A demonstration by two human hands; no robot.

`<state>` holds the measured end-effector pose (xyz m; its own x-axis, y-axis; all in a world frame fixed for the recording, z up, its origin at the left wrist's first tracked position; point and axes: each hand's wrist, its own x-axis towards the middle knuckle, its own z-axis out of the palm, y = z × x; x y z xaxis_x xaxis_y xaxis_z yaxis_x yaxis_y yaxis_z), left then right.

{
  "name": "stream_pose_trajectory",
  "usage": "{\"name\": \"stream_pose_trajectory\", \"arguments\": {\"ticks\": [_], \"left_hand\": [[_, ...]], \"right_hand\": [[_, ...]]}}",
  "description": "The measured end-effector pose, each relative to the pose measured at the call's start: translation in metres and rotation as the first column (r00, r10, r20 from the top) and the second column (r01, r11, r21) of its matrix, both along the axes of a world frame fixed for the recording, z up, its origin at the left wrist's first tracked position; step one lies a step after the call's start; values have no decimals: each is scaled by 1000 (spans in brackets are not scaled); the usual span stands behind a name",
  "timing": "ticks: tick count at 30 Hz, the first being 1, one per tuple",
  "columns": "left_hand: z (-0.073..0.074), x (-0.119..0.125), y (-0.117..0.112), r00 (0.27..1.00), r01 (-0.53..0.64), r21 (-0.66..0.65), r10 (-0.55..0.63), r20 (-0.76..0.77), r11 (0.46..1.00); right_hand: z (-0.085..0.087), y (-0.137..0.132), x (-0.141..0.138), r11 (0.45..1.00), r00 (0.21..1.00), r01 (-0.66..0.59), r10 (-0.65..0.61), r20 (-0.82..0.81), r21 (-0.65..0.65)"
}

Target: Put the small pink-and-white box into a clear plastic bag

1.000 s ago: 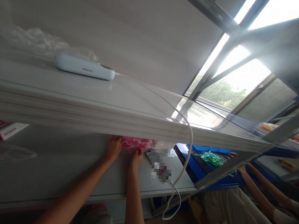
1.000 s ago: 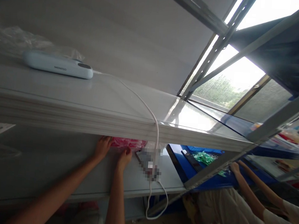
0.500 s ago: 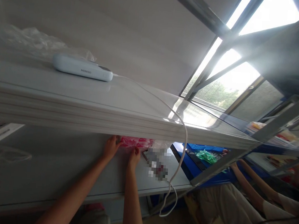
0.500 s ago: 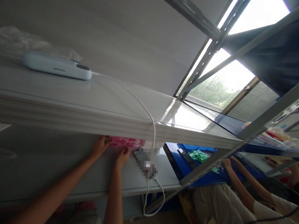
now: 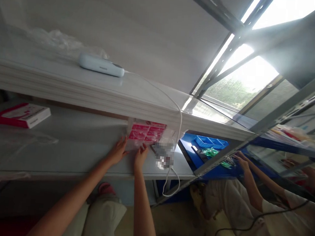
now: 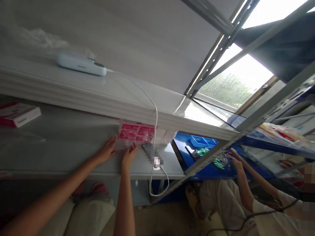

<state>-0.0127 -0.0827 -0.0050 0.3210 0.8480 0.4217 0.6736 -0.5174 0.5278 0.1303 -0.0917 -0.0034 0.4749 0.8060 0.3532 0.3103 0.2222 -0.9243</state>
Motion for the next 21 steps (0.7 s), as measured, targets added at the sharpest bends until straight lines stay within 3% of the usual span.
{"name": "stream_pose_trajectory", "arguments": {"ticks": [3, 6, 8, 11, 14, 17, 21], "left_hand": [[7, -19, -45, 998, -63, 5, 63, 17, 998], [22, -62, -89, 980, -195, 57, 193, 37, 979], [37, -108, -113, 945, -326, 124, 324, 36, 937], [57, -192, -148, 839, -528, 211, 544, -20, 822], [59, -271, -184, 697, -673, 194, 700, -155, 713], [48, -317, -211, 689, -664, 102, 658, -304, 741], [38, -321, -214, 743, -617, 33, 596, -303, 786]], "right_hand": [[0, -27, -4, 992, 974, -124, 128, 186, -32], [0, -53, -12, 988, 867, -136, 151, 474, -67], [1, -65, -16, 991, 775, -96, 132, 618, -92], [-1, -72, -19, 990, 654, -38, 125, 746, -132], [-3, -69, -19, 989, 563, 2, 120, 818, -147], [-5, -67, -19, 991, 515, 27, 100, 851, -133], [-4, -69, -19, 991, 496, 49, 83, 864, -123]]}}
